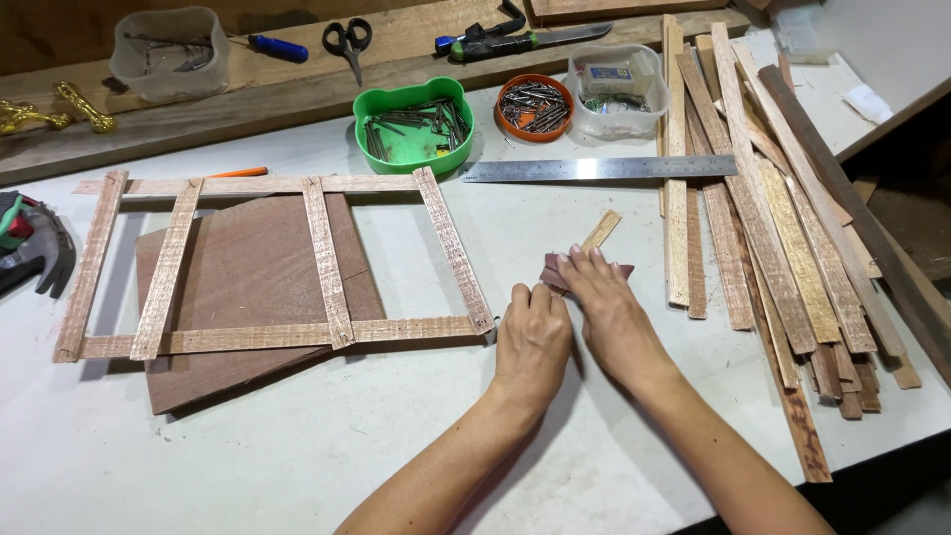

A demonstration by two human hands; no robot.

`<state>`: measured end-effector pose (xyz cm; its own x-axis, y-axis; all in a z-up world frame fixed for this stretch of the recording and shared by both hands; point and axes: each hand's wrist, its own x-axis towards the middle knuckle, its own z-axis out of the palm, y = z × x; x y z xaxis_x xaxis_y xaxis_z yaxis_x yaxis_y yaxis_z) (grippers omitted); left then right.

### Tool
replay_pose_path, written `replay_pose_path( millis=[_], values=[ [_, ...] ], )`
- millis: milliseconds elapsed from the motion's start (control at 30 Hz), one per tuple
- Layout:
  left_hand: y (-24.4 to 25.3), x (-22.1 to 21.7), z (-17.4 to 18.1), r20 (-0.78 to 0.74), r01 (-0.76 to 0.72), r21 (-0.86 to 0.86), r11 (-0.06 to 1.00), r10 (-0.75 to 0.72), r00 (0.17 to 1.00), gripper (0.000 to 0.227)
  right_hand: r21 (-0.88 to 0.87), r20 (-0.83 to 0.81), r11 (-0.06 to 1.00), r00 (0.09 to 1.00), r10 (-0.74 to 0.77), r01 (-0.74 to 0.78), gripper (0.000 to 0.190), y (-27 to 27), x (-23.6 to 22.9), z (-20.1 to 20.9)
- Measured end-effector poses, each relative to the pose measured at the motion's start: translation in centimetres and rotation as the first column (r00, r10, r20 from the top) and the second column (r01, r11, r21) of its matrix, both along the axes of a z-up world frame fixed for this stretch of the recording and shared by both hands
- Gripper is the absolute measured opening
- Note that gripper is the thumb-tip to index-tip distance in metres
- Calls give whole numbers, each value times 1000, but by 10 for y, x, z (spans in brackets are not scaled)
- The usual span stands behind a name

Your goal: Assembling a wooden frame by measuring, sanding, and hammering wooden strips on a workbench.

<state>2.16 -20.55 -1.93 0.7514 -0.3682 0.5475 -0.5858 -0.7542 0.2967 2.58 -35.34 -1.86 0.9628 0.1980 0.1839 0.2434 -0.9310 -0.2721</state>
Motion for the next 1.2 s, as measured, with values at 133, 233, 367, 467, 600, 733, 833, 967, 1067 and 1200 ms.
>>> replay_pose_path(
  millis=[133,233,367,467,600,733,833,967,1067,1200],
  values=[
    [1,1,-5,-97,27,37,999,-24,995,19,-60,62,998,998,-30,34,77,-27,33,-11],
    [0,1,-7,-117,34,61,998,-26,993,17,-64,57,993,994,-98,102,70,-43,52,-11],
    [-1,-1,-6,-97,30,56,998,-24,995,18,-65,18,982,984,-178,179,68,-43,54,-1],
    [-2,3,-8,-91,23,72,997,-17,996,20,-27,34,987,987,-159,160,67,-19,22,10],
    [-1,1,-5,-33,11,38,999,-9,999,24,-3,1,1000,1000,-26,26,63,12,-21,10],
    [-2,1,-9,-17,3,3,1000,-3,1000,29,53,-50,999,999,9,-6,58,8,-16,1],
    [-3,3,-13,-81,7,41,999,-4,997,26,-23,-30,1000,1000,0,-1,70,-9,7,-6],
    [-3,2,-9,-101,12,89,996,-3,995,20,-72,18,990,993,-118,119,75,-33,43,-9],
    [-6,1,-9,-83,-5,67,998,10,997,20,-92,19,981,985,-169,170,70,-46,56,-10],
    [-8,1,1,-52,-52,-27,998,51,997,19,13,28,981,981,-193,193,66,-49,51,-4]
  ],
)
